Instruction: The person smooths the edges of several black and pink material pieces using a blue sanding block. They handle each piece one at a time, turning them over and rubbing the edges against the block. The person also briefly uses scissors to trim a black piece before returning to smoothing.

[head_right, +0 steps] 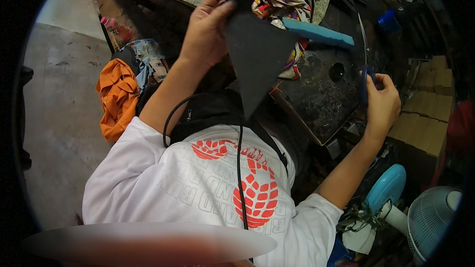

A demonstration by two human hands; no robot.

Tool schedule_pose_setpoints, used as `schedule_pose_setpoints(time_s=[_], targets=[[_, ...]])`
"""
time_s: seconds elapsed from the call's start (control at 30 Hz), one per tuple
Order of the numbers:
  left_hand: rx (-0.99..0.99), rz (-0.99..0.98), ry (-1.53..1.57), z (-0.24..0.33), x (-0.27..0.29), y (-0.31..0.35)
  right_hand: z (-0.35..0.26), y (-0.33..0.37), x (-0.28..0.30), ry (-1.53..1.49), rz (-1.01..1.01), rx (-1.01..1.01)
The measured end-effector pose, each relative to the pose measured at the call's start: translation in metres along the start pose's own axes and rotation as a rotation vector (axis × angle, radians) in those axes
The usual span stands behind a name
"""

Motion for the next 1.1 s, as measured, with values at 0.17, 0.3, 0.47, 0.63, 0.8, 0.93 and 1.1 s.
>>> schedule_pose_setpoints(time_s=[0.17, 0.3, 0.47, 0.63, 0.8, 0.93, 1.1], targets=[[-0.067, 0.050, -0.062, 0.043, 0.043, -0.013, 0.028, -0.040, -0.017, 0.210, -0.035, 0.083], [-0.096, 0.007, -0.040, 0.079, 0.073, -0.024, 0.009, -0.039, -0.002, 0.261, 0.030, 0.100], [-0.298, 0.150, -0.171, 0.104, 0.096, -0.027, -0.074, 0.005, -0.023, -0.143, 0.122, 0.851], [-0.422, 0.290, -0.218, 0.113, 0.097, -0.039, -0.116, 0.011, -0.052, -0.051, 0.027, 1.006], [-0.813, 0.445, -0.520, 0.156, 0.078, -0.050, -0.114, 0.013, -0.036, -0.158, 0.252, 1.052], [-1.493, 0.614, -1.183, 0.199, 0.031, -0.054, -0.099, 0.028, -0.026, -0.266, 0.365, 1.010], [-1.736, 0.331, -1.486, 0.219, -0.020, -0.078, -0.082, 0.048, -0.021, -0.336, 0.398, 0.985]])
Point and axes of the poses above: each hand's wrist, its own y-axis away from the middle knuckle, its own x-axis out of the back of the hand, z = x × y, the point moved 3 cm from there along -y, towards the middle knuckle, and after that the axes turned 1 degree about -x, right-handed, at the moved point
